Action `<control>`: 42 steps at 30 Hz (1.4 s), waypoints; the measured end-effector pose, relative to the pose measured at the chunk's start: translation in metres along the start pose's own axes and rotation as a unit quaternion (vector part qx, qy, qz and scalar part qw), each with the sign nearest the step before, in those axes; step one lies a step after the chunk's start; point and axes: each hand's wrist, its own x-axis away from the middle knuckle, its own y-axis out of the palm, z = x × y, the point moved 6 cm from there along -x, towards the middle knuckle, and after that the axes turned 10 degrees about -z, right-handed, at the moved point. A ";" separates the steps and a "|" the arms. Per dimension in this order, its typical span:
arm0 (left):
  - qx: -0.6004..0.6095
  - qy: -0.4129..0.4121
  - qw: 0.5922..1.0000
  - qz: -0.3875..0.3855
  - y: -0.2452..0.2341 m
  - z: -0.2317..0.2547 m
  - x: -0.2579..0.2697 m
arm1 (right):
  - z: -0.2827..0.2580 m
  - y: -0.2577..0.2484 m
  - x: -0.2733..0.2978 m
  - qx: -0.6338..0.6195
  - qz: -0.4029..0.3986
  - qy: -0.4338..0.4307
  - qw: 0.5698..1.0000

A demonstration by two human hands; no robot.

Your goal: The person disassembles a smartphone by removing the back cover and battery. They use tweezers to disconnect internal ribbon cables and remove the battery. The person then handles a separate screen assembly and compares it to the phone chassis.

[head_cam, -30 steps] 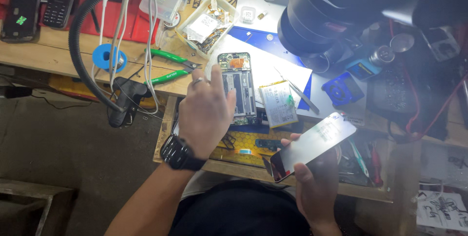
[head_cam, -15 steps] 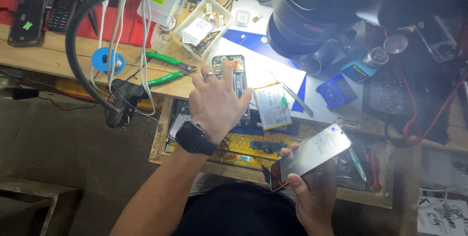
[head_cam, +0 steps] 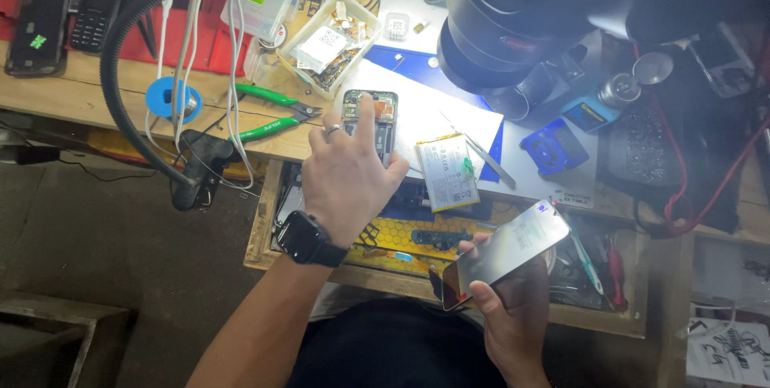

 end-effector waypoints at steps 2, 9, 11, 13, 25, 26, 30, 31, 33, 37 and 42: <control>0.010 0.006 1.000 -0.008 -0.002 -0.004 0.003 | -0.001 0.001 -0.001 -0.004 -0.005 -0.011 1.000; 0.151 0.033 0.987 0.049 -0.021 -0.027 0.025 | -0.018 -0.003 -0.011 0.072 0.003 -0.042 0.997; 0.211 0.032 0.977 0.030 -0.020 -0.036 0.027 | -0.023 0.000 -0.012 0.087 0.008 -0.050 0.995; 0.235 0.054 0.969 0.045 -0.023 -0.041 0.029 | -0.028 0.003 -0.013 0.125 0.007 -0.056 0.991; 0.686 0.113 0.716 -0.060 0.020 -0.071 0.028 | -0.033 -0.003 -0.018 0.138 0.022 -0.061 0.988; 0.750 0.120 0.646 -0.077 0.029 -0.072 0.028 | -0.035 -0.003 -0.019 0.128 0.024 -0.072 0.989; 0.845 0.146 0.507 -0.089 0.054 -0.068 0.028 | -0.054 0.003 -0.023 0.072 -0.016 -0.132 0.989; 0.857 0.156 0.481 -0.098 0.057 -0.065 0.030 | -0.056 0.006 -0.027 0.049 -0.027 -0.147 0.987; 0.880 0.162 0.433 -0.111 0.061 -0.059 0.032 | -0.060 0.012 -0.029 0.042 -0.036 -0.171 0.984; 0.912 0.160 0.359 -0.117 0.057 -0.054 0.036 | -0.061 0.024 -0.024 0.147 -0.033 -0.174 0.973; 0.923 0.165 0.332 -0.107 0.053 -0.055 0.034 | -0.055 0.022 -0.016 0.163 -0.014 -0.110 0.980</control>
